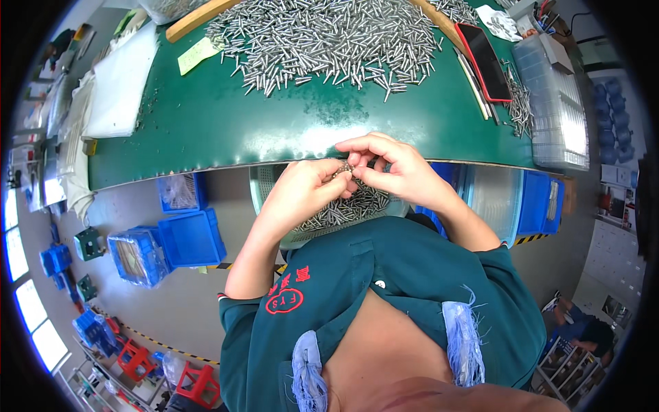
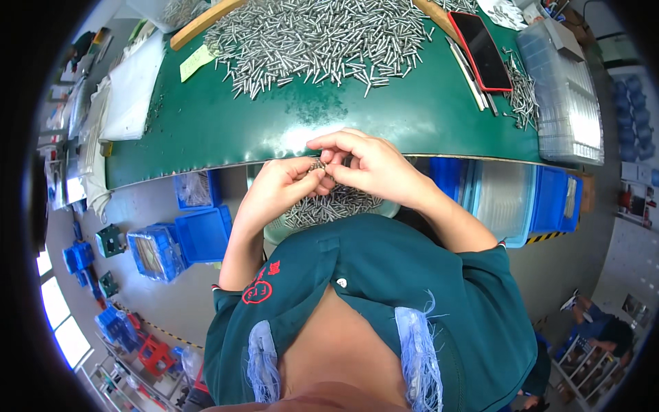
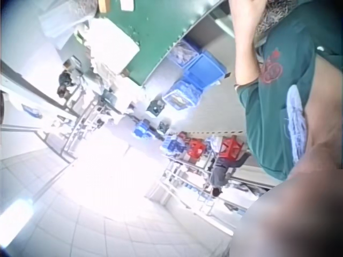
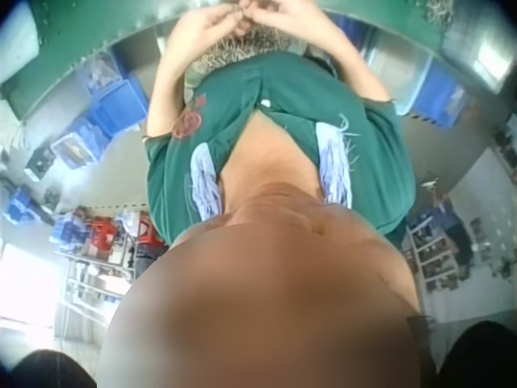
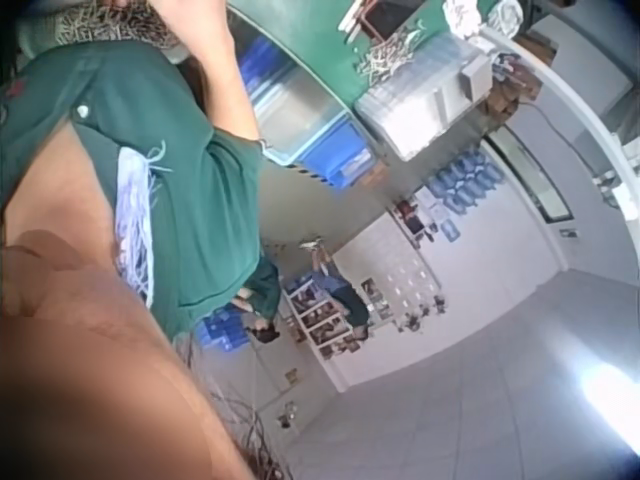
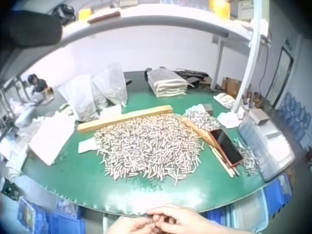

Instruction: Sorting and inspecting small metal pins at a manufacturing workbench.

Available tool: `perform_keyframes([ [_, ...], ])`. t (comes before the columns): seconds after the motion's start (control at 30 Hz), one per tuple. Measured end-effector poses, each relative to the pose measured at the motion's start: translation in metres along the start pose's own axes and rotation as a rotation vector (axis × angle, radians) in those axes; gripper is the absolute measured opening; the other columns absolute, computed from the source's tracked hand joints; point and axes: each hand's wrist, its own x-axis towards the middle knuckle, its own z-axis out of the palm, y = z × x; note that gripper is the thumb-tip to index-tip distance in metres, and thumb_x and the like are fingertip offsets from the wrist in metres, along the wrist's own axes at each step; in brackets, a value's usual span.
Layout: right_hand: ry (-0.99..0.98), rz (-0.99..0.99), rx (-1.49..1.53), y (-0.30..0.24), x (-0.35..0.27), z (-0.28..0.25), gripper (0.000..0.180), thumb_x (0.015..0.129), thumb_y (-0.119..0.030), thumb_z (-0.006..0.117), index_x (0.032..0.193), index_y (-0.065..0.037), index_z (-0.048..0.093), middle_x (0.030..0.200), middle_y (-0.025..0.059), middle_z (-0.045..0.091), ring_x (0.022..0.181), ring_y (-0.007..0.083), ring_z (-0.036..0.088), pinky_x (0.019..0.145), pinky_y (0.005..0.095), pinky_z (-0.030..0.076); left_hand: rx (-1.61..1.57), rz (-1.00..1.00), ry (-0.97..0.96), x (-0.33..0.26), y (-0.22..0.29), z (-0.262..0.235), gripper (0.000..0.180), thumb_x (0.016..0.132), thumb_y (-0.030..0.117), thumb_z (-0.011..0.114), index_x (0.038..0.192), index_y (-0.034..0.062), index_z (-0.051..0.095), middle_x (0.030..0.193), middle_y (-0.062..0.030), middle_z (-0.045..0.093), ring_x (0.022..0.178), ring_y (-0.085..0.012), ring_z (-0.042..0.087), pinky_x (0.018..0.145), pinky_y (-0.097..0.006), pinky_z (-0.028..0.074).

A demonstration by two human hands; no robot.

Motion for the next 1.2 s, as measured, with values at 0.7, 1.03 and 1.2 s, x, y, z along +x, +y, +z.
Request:
perform_keyframes([
  [0.7,0.088,-0.057,-0.091,-0.004,0.001,0.002,0.036,0.088,-0.004,0.059,0.123,-0.008,0.063,0.101,0.0056,0.064,0.085,0.0121,0.062,0.074,0.0251,0.052,-0.206,-0.070,-0.001,0.003,-0.007,-0.005,0.029,0.095,0.018,0.057,0.107,-0.0060,0.067,0.090,-0.0116,0.073,0.081,-0.0140,0.070,0.072,-0.027,0.057],
  [1.03,0.086,-0.086,-0.068,-0.003,0.002,0.001,0.037,0.088,-0.005,0.062,0.125,-0.010,0.062,0.095,0.0040,0.066,0.078,0.0097,0.061,0.069,0.0241,0.051,-0.137,-0.125,-0.069,0.001,-0.003,-0.009,0.025,0.098,0.018,0.058,0.099,-0.0041,0.068,0.090,-0.0127,0.073,0.079,-0.0137,0.070,0.071,-0.026,0.056],
  [1.2,0.061,-0.062,-0.104,-0.005,0.003,0.000,0.036,0.088,-0.006,0.063,0.123,-0.011,0.062,0.092,0.0028,0.066,0.075,0.0091,0.061,0.066,0.0236,0.050,-0.050,-0.068,0.000,0.001,-0.004,-0.006,0.025,0.097,0.017,0.059,0.108,-0.0041,0.068,0.093,-0.0097,0.072,0.081,-0.0128,0.070,0.071,-0.025,0.056],
])
